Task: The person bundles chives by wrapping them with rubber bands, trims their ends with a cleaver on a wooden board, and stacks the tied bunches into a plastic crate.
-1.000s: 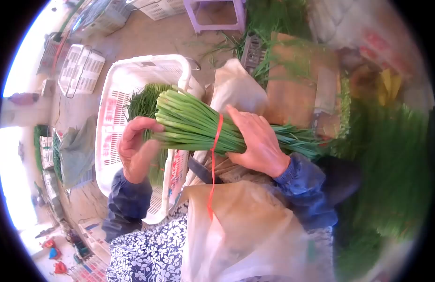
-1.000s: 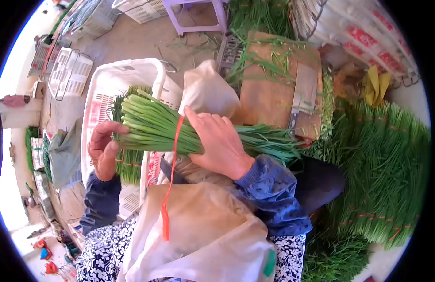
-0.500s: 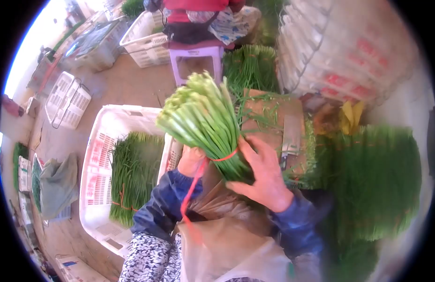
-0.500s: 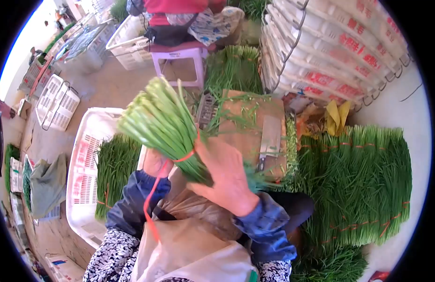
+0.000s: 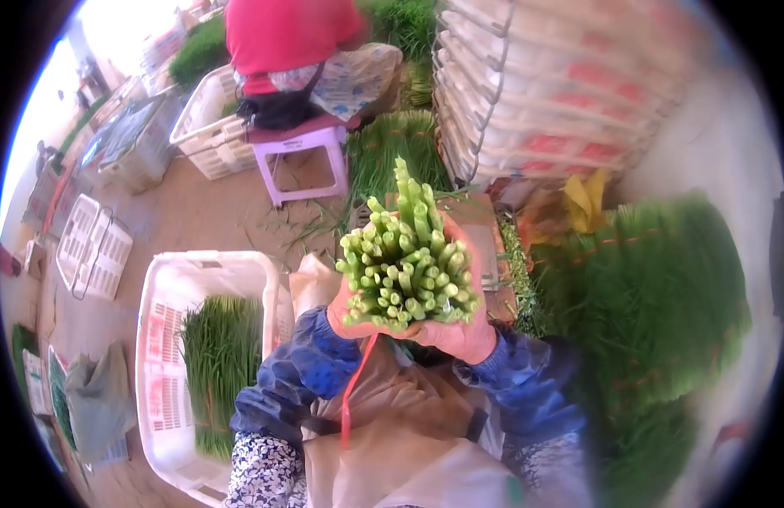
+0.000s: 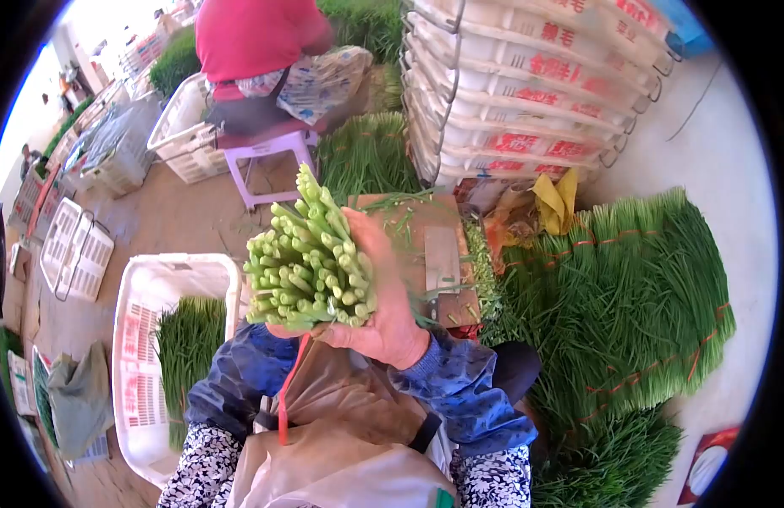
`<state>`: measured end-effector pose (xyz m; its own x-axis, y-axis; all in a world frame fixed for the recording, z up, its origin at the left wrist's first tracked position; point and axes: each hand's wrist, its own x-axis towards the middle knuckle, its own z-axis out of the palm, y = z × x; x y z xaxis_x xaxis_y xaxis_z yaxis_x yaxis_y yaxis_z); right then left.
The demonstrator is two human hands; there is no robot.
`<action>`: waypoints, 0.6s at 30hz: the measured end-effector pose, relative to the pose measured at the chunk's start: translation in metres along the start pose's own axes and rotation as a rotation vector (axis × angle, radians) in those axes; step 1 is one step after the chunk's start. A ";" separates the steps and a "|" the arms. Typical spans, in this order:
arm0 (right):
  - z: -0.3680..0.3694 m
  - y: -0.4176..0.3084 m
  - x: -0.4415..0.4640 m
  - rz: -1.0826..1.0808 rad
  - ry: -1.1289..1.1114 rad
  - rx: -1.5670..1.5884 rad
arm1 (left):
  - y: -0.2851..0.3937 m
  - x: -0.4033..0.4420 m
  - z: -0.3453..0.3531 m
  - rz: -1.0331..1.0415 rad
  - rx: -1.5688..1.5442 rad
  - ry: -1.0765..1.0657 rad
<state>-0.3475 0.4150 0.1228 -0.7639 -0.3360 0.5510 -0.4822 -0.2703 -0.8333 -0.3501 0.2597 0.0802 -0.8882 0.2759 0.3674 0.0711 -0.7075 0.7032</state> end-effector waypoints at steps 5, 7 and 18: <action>-0.031 -0.027 0.004 0.142 -0.134 -0.094 | 0.075 0.064 0.023 0.314 0.868 -0.332; -0.079 0.016 -0.022 -0.021 -0.096 -0.621 | 0.102 0.103 0.042 0.096 1.198 -0.498; -0.115 0.158 -0.137 0.679 0.198 -1.308 | -0.086 0.082 -0.155 -1.053 1.016 -0.384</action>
<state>-0.3684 0.5219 -0.0894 -0.9879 0.0914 0.1252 0.0290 0.9024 -0.4299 -0.4997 0.2425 -0.0446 -0.5745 0.6166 -0.5383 -0.0861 0.6085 0.7889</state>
